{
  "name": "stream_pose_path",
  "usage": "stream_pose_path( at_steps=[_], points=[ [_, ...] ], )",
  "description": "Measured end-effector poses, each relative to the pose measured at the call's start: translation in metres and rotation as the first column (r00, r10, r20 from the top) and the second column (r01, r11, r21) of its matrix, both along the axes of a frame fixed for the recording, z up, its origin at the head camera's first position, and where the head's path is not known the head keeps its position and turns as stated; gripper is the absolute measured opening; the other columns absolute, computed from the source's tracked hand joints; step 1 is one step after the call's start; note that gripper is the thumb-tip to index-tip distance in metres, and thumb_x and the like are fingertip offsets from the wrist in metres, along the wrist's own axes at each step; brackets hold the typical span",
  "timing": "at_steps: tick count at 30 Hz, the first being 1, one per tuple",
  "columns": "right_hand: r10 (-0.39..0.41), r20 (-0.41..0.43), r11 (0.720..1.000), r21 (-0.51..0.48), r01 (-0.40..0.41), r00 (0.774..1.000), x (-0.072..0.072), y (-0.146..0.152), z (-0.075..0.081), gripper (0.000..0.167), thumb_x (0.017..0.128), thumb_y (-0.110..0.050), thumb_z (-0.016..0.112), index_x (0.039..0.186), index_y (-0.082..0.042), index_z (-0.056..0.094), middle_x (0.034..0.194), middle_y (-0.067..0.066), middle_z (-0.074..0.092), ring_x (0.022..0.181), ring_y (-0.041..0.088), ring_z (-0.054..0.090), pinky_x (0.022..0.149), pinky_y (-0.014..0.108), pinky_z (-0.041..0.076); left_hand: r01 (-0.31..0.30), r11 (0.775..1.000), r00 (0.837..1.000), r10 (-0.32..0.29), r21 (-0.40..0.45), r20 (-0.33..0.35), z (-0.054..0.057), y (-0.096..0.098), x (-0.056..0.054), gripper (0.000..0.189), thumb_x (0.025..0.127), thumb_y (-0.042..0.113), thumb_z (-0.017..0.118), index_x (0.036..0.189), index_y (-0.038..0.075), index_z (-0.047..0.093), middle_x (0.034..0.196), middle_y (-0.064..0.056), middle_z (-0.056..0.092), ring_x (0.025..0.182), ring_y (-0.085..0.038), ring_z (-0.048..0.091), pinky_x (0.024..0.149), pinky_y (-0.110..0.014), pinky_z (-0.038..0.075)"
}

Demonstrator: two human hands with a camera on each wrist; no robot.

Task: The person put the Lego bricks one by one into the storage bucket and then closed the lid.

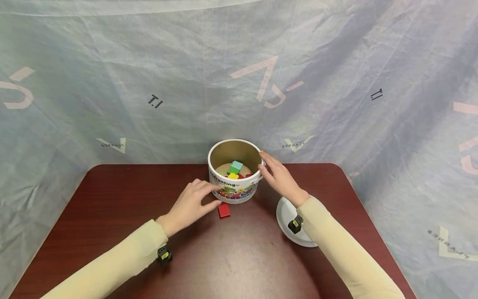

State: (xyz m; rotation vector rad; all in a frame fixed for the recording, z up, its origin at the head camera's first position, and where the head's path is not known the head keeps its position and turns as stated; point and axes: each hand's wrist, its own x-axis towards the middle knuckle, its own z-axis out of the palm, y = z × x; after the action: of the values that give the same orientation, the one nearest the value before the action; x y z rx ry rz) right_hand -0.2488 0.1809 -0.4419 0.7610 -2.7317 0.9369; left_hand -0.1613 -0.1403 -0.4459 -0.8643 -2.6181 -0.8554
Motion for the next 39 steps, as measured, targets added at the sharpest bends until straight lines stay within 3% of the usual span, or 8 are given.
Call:
stream_pose_path(
  at_steps=[7, 16, 31, 39],
  points=[
    [-0.004, 0.004, 1.0, 0.008, 0.004, 1.0, -0.001, 0.0, 0.002, 0.058, 0.109, -0.028, 0.057, 0.159, -0.005, 0.041, 0.165, 0.013, 0.039, 0.152, 0.031, 0.037, 0.123, 0.05, 0.033, -0.009, 0.999, 0.996, 0.012, -0.035, 0.093, -0.031, 0.004, 0.01, 0.04, 0.089, 0.028, 0.085, 0.122, 0.008, 0.074, 0.115, -0.006, 0.072, 0.102, -0.022, 0.056, 0.09, -0.046, 0.048],
    [-0.005, 0.0, 1.0, 0.015, 0.005, 1.0, -0.001, 0.002, -0.002, 0.057, 0.11, -0.03, 0.055, 0.159, -0.006, 0.042, 0.165, 0.012, 0.039, 0.152, 0.03, 0.037, 0.123, 0.048, 0.034, -0.054, 0.996, 0.982, 0.067, -0.076, 0.176, -0.06, 0.011, 0.01, 0.044, 0.087, 0.031, 0.086, 0.123, 0.009, 0.074, 0.116, -0.007, 0.071, 0.102, -0.025, 0.058, 0.09, -0.047, 0.05],
    [-0.01, -0.041, 1.0, 0.02, 0.011, 0.999, -0.001, 0.0, -0.001, 0.055, 0.11, -0.029, 0.054, 0.157, -0.003, 0.045, 0.163, 0.014, 0.042, 0.15, 0.032, 0.04, 0.123, 0.048, 0.034, -0.117, 0.988, 0.963, 0.137, -0.096, 0.23, -0.071, 0.029, 0.005, 0.049, 0.084, 0.032, 0.089, 0.125, 0.011, 0.071, 0.113, -0.008, 0.068, 0.1, -0.028, 0.058, 0.085, -0.047, 0.051],
    [-0.01, -0.045, 1.0, 0.019, 0.011, 0.999, -0.001, 0.0, -0.002, 0.055, 0.11, -0.029, 0.054, 0.157, -0.003, 0.044, 0.163, 0.014, 0.042, 0.15, 0.032, 0.04, 0.122, 0.048, 0.035, -0.138, 0.988, 0.954, 0.151, -0.067, 0.26, -0.073, 0.029, 0.006, 0.041, 0.084, 0.02, 0.089, 0.119, 0.006, 0.073, 0.113, -0.01, 0.067, 0.103, -0.028, 0.059, 0.09, -0.049, 0.054]
  ],
)
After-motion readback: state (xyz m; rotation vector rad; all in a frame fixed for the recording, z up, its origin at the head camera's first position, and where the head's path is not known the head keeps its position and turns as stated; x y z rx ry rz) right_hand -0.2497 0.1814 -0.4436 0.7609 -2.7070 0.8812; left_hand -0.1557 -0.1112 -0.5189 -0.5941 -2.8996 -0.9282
